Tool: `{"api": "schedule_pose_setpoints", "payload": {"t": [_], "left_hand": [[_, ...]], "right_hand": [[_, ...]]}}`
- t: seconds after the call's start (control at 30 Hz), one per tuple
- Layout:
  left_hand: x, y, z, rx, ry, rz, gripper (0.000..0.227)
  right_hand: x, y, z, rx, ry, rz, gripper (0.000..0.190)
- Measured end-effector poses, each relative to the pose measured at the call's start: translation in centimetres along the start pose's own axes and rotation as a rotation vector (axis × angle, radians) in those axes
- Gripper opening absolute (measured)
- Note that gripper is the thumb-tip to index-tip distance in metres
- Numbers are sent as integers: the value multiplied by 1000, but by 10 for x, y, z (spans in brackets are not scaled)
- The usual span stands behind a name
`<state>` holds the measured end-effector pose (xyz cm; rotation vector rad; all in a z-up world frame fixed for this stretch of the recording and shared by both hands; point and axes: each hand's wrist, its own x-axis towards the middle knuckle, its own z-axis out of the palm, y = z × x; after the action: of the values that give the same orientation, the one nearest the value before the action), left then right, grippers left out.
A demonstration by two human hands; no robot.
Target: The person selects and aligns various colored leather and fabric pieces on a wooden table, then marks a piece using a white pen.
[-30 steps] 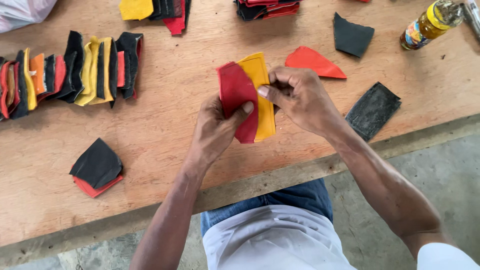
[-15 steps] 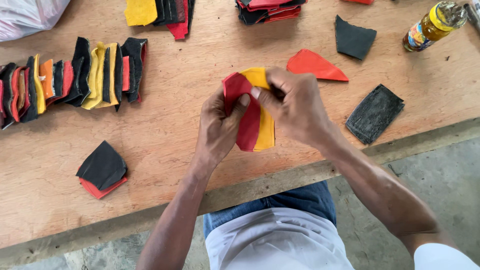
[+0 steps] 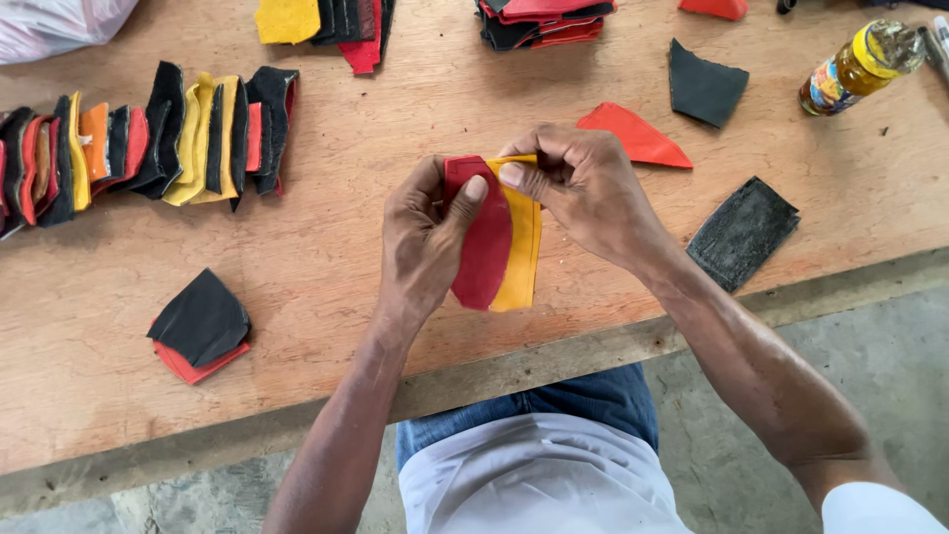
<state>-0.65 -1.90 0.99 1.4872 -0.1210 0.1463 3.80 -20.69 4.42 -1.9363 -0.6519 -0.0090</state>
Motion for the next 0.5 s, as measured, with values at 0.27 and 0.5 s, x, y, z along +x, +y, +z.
{"api": "schedule_pose_setpoints", "payload": {"t": [0.27,0.5], "left_hand": [[-1,-2,-1,16,-5,80,10],[-6,1,2,215,-14,158,8]], "right_hand": [[-4,-3,5,-126,49,-154,11],[1,-13,6,-334,-29,-100,11]]}}
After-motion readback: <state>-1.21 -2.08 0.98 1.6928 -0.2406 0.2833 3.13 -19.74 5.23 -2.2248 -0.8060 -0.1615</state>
